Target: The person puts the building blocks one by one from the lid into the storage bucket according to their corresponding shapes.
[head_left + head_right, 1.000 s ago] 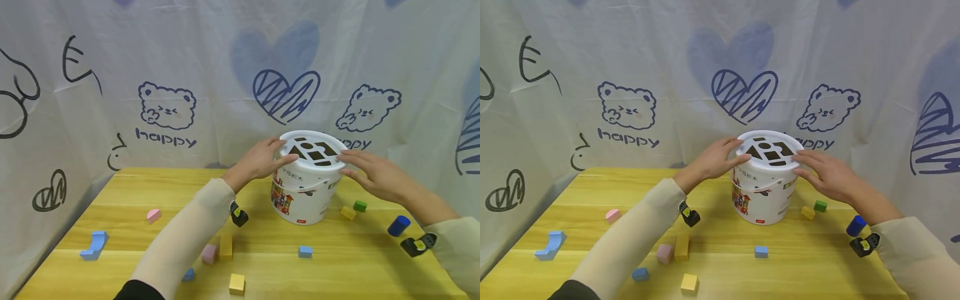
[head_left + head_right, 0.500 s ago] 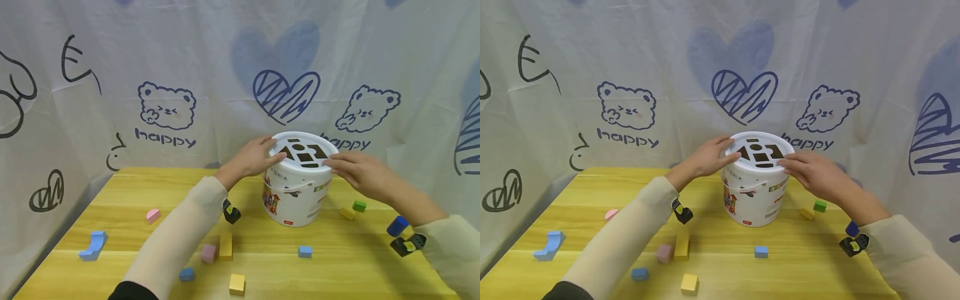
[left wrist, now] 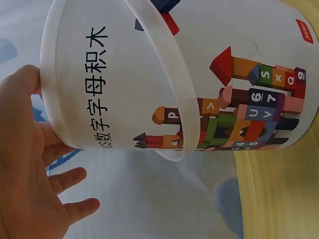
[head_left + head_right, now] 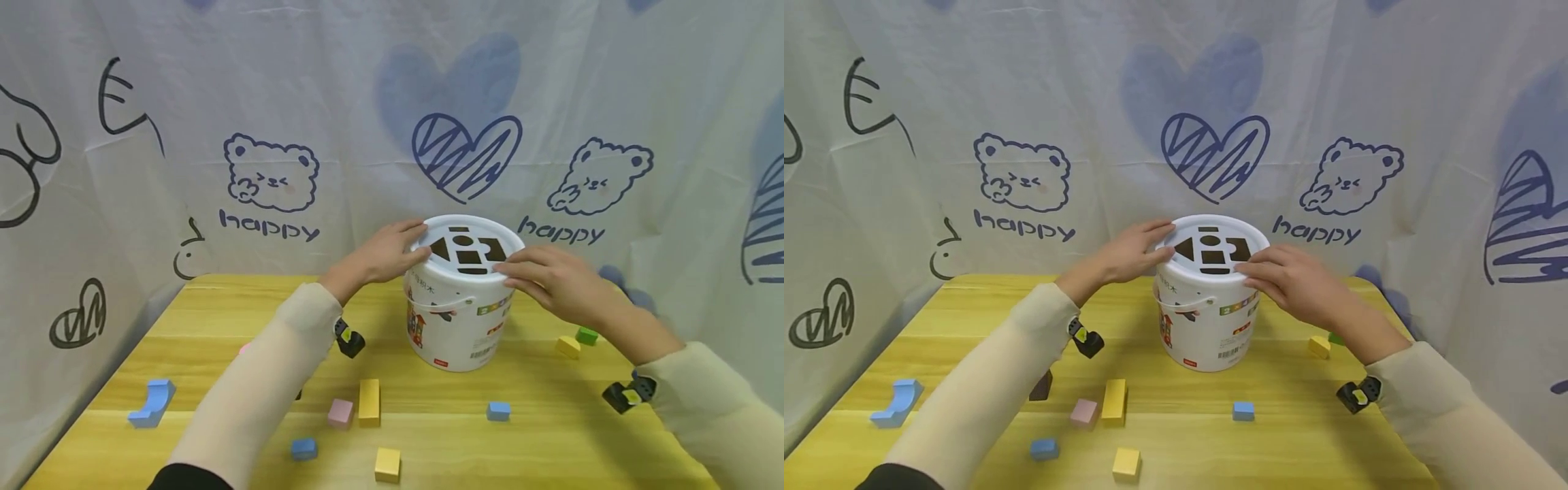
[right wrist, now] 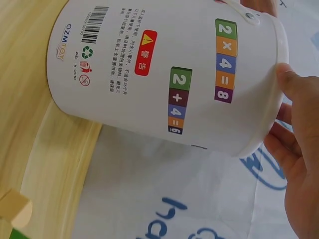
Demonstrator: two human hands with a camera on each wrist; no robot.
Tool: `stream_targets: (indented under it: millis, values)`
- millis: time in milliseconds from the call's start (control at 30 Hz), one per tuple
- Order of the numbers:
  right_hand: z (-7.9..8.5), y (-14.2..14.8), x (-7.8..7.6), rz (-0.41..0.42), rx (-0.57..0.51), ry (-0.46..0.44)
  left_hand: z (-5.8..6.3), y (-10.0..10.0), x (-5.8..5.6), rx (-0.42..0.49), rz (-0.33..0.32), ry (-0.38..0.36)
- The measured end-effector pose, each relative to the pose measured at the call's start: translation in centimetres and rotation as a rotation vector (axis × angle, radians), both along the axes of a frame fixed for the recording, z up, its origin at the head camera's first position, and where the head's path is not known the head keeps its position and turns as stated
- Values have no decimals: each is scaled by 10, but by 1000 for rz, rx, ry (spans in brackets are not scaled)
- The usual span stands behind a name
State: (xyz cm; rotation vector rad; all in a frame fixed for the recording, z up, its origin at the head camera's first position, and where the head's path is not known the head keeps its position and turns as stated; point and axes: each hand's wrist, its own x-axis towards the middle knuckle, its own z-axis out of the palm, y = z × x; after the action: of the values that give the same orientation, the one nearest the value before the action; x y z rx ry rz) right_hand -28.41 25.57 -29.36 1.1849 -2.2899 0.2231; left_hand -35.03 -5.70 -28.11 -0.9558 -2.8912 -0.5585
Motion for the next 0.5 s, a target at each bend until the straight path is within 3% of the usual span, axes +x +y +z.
stream_targets:
  millis: [233, 500]
  values:
    - [-1, -19, -2, 21, -6, -14, 2, -22, -2, -1, -8, 4]
    - [-2, -35, -4, 126, -44, -1, 5, -45, 4, -44, -10, 21]
